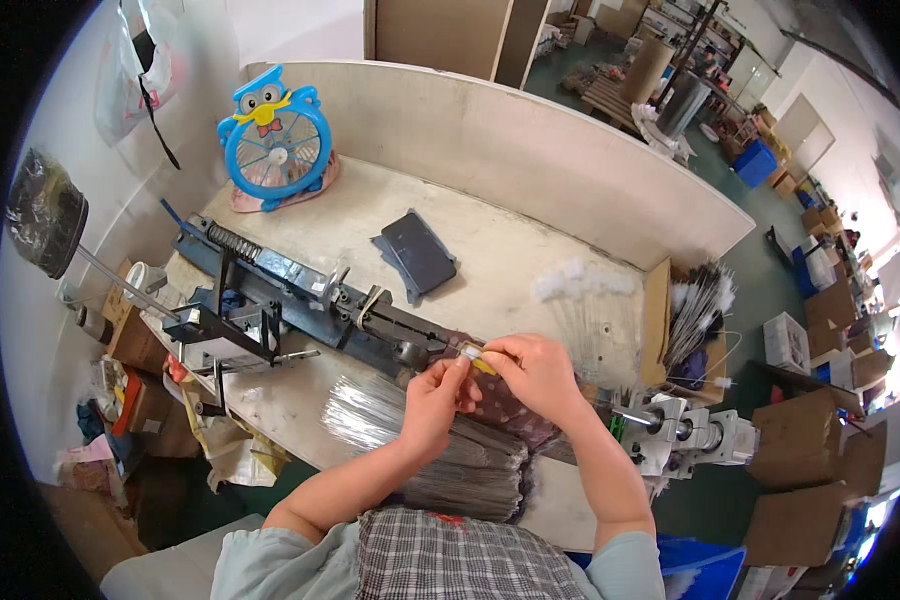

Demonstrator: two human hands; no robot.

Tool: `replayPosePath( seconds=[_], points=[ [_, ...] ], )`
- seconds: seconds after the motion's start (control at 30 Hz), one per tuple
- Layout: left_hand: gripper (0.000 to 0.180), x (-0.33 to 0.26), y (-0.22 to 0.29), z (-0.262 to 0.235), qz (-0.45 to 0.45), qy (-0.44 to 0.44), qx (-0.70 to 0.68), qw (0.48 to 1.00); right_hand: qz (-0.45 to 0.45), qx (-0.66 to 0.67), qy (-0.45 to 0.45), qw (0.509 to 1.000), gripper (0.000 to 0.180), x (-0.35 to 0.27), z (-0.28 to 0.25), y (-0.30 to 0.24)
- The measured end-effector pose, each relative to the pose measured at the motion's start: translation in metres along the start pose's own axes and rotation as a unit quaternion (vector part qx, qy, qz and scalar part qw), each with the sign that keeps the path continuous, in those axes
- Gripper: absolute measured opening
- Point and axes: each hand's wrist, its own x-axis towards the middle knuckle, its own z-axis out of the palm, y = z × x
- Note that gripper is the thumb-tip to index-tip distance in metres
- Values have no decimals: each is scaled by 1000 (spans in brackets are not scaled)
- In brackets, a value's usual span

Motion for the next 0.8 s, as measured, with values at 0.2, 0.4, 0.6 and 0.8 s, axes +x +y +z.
replayPosePath(
  seconds=[0.2, 0.4, 0.6, 0.8],
  points=[
    [41, 3, 7, 5, -43, 3, -24, 999, -3, -30, 16, 999, 20, -1, 6, -2],
    [34, 2, -3, 7, 17, 25, -145, 989, -96, -178, 146, 968, 32, -12, 35, -23],
    [19, 1, -6, 13, 0, 28, -152, 988, -126, -182, 208, 953, 28, -18, 24, -14],
    [4, 3, -7, 16, 41, 54, -149, 986, -168, -168, 204, 950, 25, -20, 24, -4]
  ],
)
